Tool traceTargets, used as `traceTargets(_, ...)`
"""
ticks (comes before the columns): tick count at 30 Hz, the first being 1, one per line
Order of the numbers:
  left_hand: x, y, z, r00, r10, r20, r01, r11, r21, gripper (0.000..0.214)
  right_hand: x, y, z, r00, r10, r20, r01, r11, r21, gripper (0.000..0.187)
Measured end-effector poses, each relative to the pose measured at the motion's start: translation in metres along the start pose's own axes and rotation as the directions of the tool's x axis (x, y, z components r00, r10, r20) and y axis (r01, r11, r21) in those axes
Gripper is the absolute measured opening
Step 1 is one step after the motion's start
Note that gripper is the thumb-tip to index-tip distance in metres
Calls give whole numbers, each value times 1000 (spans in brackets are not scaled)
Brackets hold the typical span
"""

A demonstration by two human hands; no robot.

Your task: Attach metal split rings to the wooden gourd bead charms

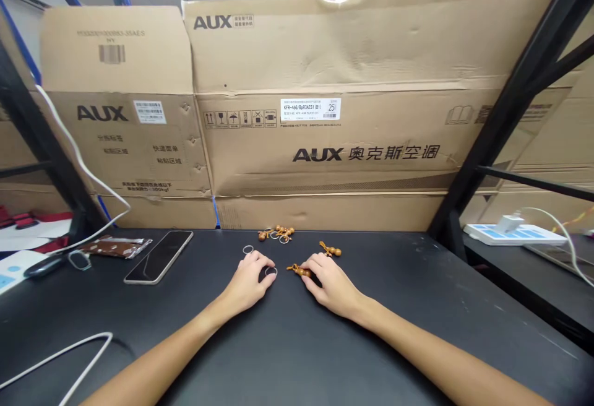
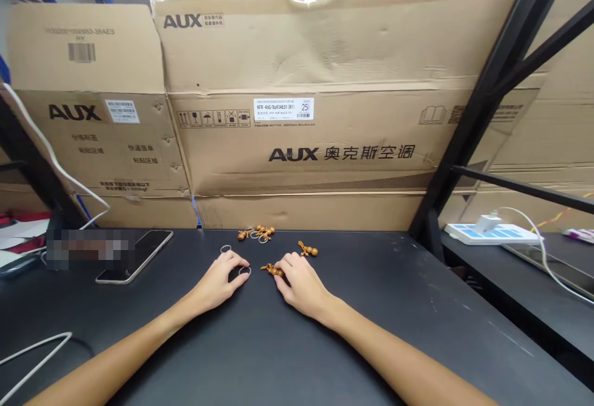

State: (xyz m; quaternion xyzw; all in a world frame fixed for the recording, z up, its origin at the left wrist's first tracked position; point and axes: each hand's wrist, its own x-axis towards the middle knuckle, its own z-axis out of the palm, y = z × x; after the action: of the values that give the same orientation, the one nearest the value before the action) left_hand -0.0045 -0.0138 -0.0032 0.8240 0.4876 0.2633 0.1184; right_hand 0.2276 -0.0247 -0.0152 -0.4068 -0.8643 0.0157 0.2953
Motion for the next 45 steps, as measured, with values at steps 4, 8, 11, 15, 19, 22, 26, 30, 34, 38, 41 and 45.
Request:
traceTargets(4, 2, -5, -1, 998, -51, 38, 53, 997, -59, 17, 0, 2, 2, 1000, -12, -13, 12, 1000, 7, 13)
traceTargets(8, 4, -10, -1, 995, -89, 54, 94, 991, -98, 17, 0, 1, 1, 1000, -20, -20, 21, 1000, 5, 13)
traceTargets(11, 4, -11, -1, 994, -92, 64, 98, 990, -98, 18, 1, 0, 0, 1000, -19, -18, 19, 1000, -5, 13)
traceTargets(15, 3, -10, 1, 996, -81, 43, 86, 990, -114, 17, 0, 0, 0, 1000, -17, -9, 17, 1000, -5, 13)
traceTargets(19, 2, -9, 0, 994, -99, 36, 103, 988, -112, 21, 0, 1, 0, 1000, -22, -9, 21, 1000, -8, 13)
traceTargets(22, 2, -7, -3, 992, -111, 64, 117, 989, -95, 20, 0, 1, 0, 1000, -16, -4, 16, 1000, -26, 15)
traceTargets(26, 3, -3, -8, 985, -137, 105, 147, 984, -100, 20, 0, 0, 0, 1000, -26, -2, 26, 999, -23, 13)
traceTargets(30, 3, 3, -11, 981, -167, 101, 181, 972, -147, 19, 0, 0, 0, 1000, -31, -2, 31, 1000, 2, 10)
traceTargets(34, 1, 9, -10, 993, -100, 69, 112, 970, -216, 14, 0, 1, 0, 999, -37, -8, 37, 997, 62, 11)
traceTargets(38, 0, 12, -10, 992, -91, 82, 109, 960, -258, 23, -2, 3, 1, 1000, -20, -15, 21, 993, 118, 12)
traceTargets(41, 1, 12, -9, 980, -129, 149, 177, 910, -375, 26, -3, 3, 0, 1000, -4, -18, 6, 990, 139, 12)
traceTargets(45, 2, 12, -7, 952, -130, 276, 265, 800, -538, 32, -4, 2, 0, 1000, -9, -22, 12, 986, 169, 12)
